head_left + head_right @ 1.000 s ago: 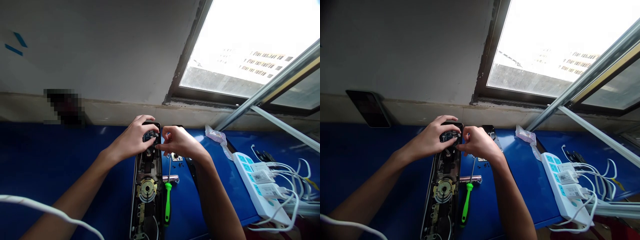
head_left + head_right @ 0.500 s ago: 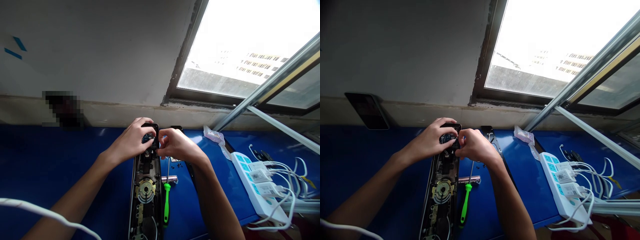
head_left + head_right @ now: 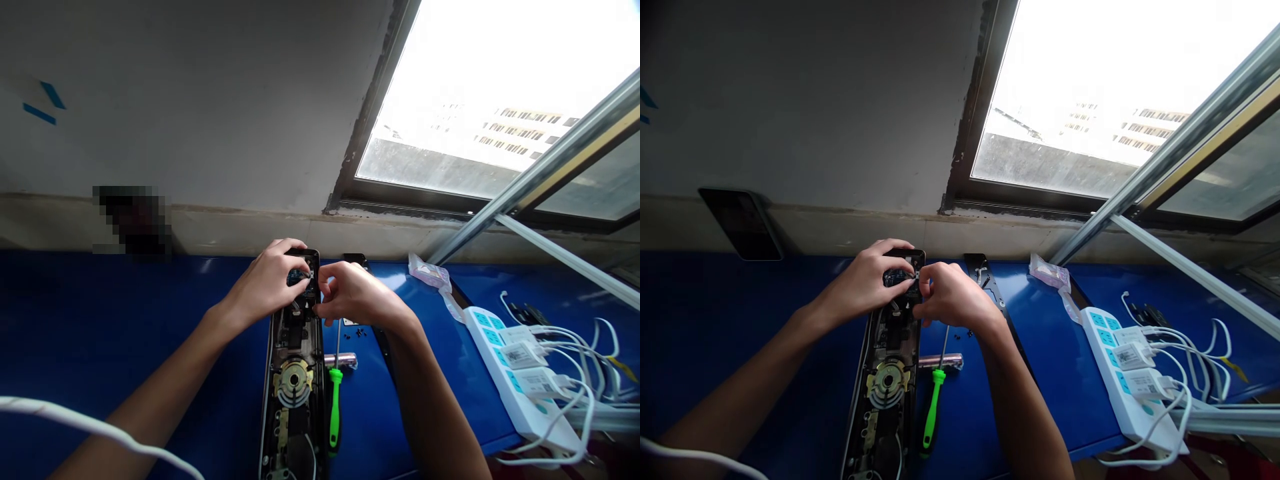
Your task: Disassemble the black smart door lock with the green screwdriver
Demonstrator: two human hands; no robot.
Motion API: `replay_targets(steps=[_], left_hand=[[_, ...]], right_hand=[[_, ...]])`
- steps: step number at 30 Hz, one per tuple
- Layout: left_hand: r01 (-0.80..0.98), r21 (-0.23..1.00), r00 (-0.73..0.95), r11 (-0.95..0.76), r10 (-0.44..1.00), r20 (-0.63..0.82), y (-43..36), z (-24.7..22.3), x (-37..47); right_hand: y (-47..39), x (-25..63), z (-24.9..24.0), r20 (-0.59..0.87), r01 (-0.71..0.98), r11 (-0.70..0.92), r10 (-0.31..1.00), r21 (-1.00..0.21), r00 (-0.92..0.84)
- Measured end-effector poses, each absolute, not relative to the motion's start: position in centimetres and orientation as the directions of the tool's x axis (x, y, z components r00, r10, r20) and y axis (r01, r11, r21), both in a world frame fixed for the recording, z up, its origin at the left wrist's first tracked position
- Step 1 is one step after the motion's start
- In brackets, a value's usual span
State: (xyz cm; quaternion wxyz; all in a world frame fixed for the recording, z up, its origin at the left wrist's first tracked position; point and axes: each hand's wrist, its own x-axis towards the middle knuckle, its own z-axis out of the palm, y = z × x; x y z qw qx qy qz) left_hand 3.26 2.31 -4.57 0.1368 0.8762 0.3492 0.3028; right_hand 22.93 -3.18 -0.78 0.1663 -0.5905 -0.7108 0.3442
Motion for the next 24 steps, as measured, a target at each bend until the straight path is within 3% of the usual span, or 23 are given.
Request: replay_targets(steps=[24], left_hand=[[0.525, 0.437, 0.570, -0.730, 0.683, 0.457, 2.16, -4.26, 3.24]], right_hand=[[-3.78, 23.01, -0.76, -0.074, 0.740, 0.156, 0.960, -0.654, -0.269]])
